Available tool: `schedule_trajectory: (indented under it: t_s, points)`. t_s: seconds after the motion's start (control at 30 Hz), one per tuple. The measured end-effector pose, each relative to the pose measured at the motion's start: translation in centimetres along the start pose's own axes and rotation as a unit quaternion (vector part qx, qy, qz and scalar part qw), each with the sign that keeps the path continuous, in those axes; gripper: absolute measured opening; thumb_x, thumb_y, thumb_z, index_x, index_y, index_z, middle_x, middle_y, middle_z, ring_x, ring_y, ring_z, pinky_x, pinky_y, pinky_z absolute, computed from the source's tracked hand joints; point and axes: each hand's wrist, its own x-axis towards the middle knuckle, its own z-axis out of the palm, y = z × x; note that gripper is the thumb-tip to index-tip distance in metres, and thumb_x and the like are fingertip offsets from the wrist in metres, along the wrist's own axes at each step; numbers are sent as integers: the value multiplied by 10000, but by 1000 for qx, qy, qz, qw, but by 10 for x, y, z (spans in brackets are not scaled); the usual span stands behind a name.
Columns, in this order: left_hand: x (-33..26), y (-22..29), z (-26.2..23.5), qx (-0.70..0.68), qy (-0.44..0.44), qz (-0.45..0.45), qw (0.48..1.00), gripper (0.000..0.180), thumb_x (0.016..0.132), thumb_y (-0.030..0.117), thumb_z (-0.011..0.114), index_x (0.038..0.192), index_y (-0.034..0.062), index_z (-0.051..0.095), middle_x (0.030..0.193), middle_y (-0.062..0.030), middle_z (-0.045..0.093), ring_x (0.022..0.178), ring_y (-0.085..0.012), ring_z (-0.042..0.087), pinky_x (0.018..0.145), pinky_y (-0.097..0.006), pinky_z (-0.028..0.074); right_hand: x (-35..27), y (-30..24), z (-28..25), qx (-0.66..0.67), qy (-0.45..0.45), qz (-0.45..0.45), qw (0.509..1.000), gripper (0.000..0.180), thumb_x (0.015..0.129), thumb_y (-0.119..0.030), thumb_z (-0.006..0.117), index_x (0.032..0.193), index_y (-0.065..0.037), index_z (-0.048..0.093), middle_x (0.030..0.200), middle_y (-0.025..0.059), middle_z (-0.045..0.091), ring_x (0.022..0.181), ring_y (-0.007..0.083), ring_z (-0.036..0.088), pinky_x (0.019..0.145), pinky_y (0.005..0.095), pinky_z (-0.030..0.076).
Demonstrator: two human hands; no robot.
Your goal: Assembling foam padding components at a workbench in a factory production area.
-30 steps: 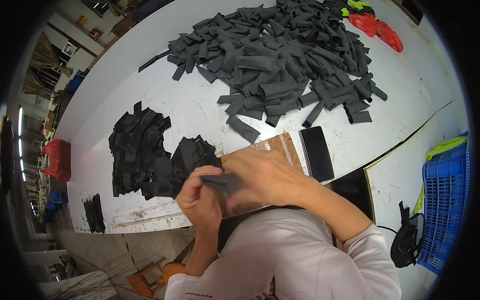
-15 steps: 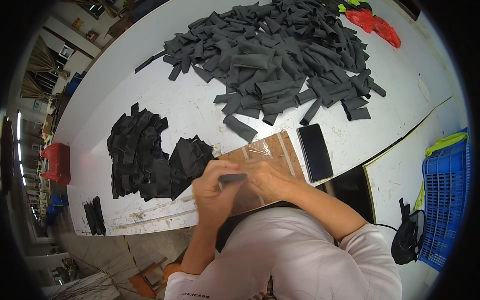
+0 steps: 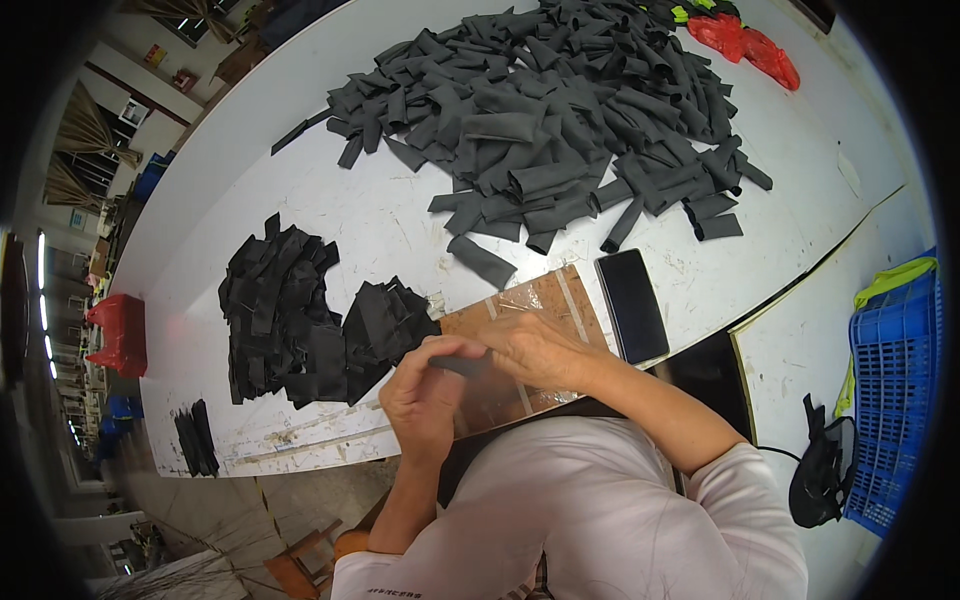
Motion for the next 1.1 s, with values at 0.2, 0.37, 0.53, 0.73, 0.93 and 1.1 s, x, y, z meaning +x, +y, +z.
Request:
schedule_trajectory:
  t_s: [0.2, 0.37, 0.53, 0.73, 0.93, 1.1]
  points:
    - [5, -3, -14, 42, -57, 69, 995, 151, 716, -74, 572, 863, -41, 577, 822, -118, 586, 782, -154, 541, 677, -236, 434, 7, -26, -19, -9, 25, -23, 999, 142, 712, -35, 529, 851, -7, 536, 711, 131, 533, 672, 307, 536, 601, 355, 433]
    - [3, -5, -13, 113, -24, 56, 992, 100, 747, -49, 556, 845, -44, 573, 830, -124, 589, 766, -163, 545, 686, -242, 435, -2, -4, 12, 1, 0, 48, 999, 159, 685, -34, 526, 841, -5, 520, 695, 176, 542, 675, 354, 540, 618, 399, 439]
    - [0, -2, -12, 34, 16, 97, 995, 77, 796, 21, 527, 850, -29, 549, 832, -143, 582, 785, -198, 546, 746, -302, 429, 4, -16, -7, -46, -18, 33, 998, 137, 704, -46, 545, 836, -30, 515, 674, 129, 505, 640, 317, 518, 577, 388, 423]
    - [-5, -6, -32, -153, 108, 25, 982, 109, 814, 85, 528, 859, -15, 522, 866, -168, 573, 822, -236, 547, 799, -350, 417, 12, -30, -9, -105, -12, -18, 994, 139, 736, -125, 576, 719, -23, 483, 622, 118, 486, 603, 302, 506, 532, 370, 414]
    - [-7, -9, -32, -114, 84, 43, 989, 123, 814, 71, 523, 866, -41, 528, 874, -173, 577, 834, -235, 549, 805, -342, 409, 6, -27, -2, -91, 46, -40, 994, 215, 749, -144, 574, 645, -27, 427, 578, 112, 464, 561, 300, 498, 495, 368, 395]
    - [-7, -15, -30, -57, 59, 69, 994, 104, 822, 50, 503, 857, -44, 528, 863, -169, 578, 827, -215, 551, 790, -317, 414, 0, -23, 4, -30, -1, 11, 999, 194, 748, -135, 577, 661, -24, 443, 575, 122, 460, 536, 303, 490, 491, 376, 395]
